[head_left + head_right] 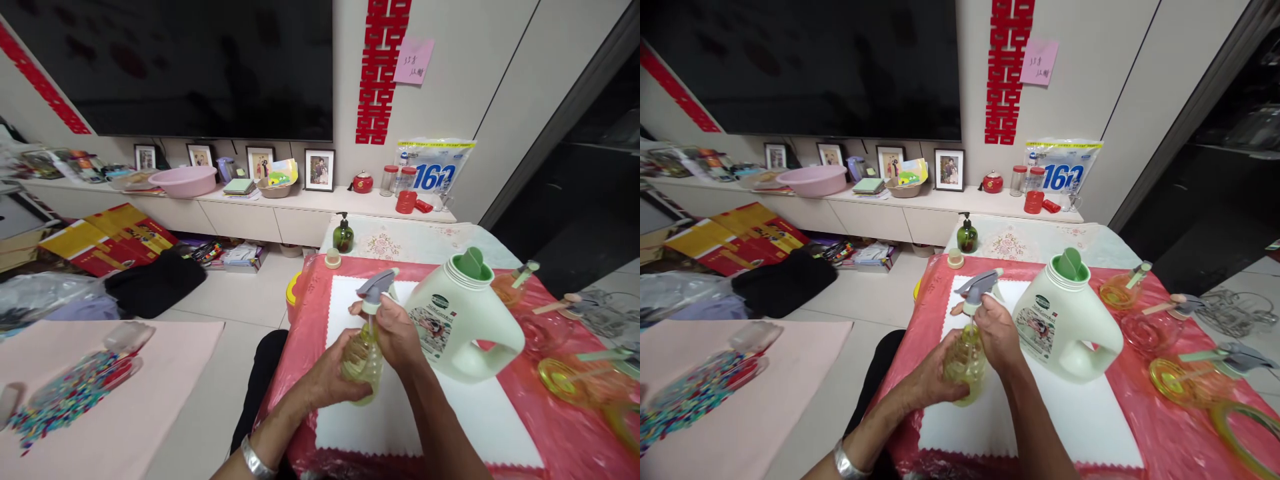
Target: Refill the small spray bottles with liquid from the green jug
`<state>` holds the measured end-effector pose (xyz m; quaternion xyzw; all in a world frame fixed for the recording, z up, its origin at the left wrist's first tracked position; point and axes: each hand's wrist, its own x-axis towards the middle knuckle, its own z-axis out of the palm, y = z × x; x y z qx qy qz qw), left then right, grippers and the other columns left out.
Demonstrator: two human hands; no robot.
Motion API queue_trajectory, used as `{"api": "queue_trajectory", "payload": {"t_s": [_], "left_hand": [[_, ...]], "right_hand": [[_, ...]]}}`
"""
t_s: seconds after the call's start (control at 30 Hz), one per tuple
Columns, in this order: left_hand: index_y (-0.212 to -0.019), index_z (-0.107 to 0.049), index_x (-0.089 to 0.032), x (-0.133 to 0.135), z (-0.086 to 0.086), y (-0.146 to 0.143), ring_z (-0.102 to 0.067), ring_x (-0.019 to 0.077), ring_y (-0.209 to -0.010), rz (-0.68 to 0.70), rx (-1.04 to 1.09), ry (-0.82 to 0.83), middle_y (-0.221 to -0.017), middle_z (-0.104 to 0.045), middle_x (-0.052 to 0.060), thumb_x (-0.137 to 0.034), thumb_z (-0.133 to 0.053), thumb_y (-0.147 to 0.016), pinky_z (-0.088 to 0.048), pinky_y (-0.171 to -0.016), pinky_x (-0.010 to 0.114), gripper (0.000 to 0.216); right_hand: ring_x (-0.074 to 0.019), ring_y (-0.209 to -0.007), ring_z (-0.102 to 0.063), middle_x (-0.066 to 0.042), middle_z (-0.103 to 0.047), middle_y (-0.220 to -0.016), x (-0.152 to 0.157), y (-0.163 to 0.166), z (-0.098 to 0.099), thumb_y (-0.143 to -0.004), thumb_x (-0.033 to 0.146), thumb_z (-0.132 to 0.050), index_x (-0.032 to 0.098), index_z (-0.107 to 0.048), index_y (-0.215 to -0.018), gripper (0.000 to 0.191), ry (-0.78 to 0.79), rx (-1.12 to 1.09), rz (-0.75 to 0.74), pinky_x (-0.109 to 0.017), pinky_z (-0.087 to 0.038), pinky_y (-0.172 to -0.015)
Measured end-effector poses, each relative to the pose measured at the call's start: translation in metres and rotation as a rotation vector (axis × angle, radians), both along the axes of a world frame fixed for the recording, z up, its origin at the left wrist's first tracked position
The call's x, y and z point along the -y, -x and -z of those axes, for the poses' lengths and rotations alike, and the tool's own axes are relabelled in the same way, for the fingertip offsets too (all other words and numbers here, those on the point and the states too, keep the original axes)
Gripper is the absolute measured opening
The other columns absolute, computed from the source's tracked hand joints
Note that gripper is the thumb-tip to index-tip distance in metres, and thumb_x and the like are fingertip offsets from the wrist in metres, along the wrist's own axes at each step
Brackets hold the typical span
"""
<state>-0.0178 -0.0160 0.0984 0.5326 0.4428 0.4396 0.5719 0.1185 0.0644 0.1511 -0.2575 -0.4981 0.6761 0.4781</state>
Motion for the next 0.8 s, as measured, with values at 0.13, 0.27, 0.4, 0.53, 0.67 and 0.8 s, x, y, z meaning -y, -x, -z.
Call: {"api": "queue_trajectory", "payload": {"t_s": [0.13, 0.27, 0.4, 0.53, 0.67, 0.8], "left_hand": [[-0.129, -0.047, -0.025, 0.009, 0.002, -0.004, -0.062, 0.0204, -0.094, -0.005, -0.098, 0.047, -0.112, -0.064, 0.004, -0.016, -0.079, -0.059, -0.052, -0.076, 0.032, 0.078], [-0.128, -0.047, -0.023, 0.008, 0.017, -0.004, -0.06, 0.027, -0.111, -0.199, -0.153, -0.079, -0.121, -0.061, 0.008, -0.021, -0.08, -0.059, -0.05, -0.097, 0.043, 0.077], [-0.129, -0.048, -0.023, 0.008, 0.04, 0.001, -0.055, 0.0336, -0.125, -0.367, -0.27, -0.208, -0.129, -0.057, 0.01, -0.026, -0.082, -0.06, -0.043, -0.11, 0.053, 0.077], [-0.132, -0.046, -0.022, 0.013, 0.062, 0.0, -0.054, 0.0353, -0.128, -0.419, -0.288, -0.253, -0.132, -0.056, 0.013, -0.028, -0.082, -0.061, -0.041, -0.113, 0.056, 0.079], [-0.134, -0.045, -0.021, 0.015, 0.07, -0.002, -0.054, 0.0362, -0.129, -0.427, -0.279, -0.263, -0.133, -0.055, 0.014, -0.031, -0.081, -0.064, -0.041, -0.113, 0.057, 0.08], [-0.135, -0.044, -0.021, 0.014, 0.067, -0.003, -0.055, 0.0356, -0.127, -0.428, -0.286, -0.259, -0.133, -0.055, 0.014, -0.03, -0.08, -0.064, -0.041, -0.113, 0.057, 0.08]], "right_hand": [[-0.023, -0.087, -0.067, -0.007, -0.073, -0.095, -0.016, 0.002, -0.033, -0.075, 0.06, -0.072, 0.024, -0.065, -0.098, 0.043, -0.079, -0.01, 0.078, -0.044, -0.055, -0.087], [-0.017, -0.077, -0.064, -0.007, -0.071, -0.104, -0.044, 0.007, -0.058, -0.082, 0.06, -0.065, 0.023, -0.062, -0.106, 0.044, -0.126, 0.091, 0.155, -0.035, -0.054, -0.075], [-0.0117, -0.069, -0.059, -0.006, -0.069, -0.103, -0.081, 0.02, -0.053, -0.089, 0.057, -0.061, 0.019, -0.063, -0.105, 0.042, -0.109, 0.301, 0.195, -0.028, -0.051, -0.065], [-0.0135, -0.079, -0.062, -0.005, -0.066, -0.101, -0.106, 0.037, -0.014, -0.095, 0.047, -0.061, 0.015, -0.063, -0.109, 0.035, 0.002, 0.639, 0.18, -0.032, -0.056, -0.072], [-0.0201, -0.101, -0.064, -0.008, -0.064, -0.118, -0.108, 0.045, 0.031, -0.095, 0.043, -0.062, 0.017, -0.062, -0.12, 0.036, 0.048, 0.942, 0.144, -0.041, -0.057, -0.086], [-0.0217, -0.107, -0.062, -0.008, -0.062, -0.125, -0.102, 0.047, 0.054, -0.096, 0.043, -0.061, 0.019, -0.061, -0.122, 0.036, -0.021, 1.128, 0.143, -0.044, -0.056, -0.092]]}}
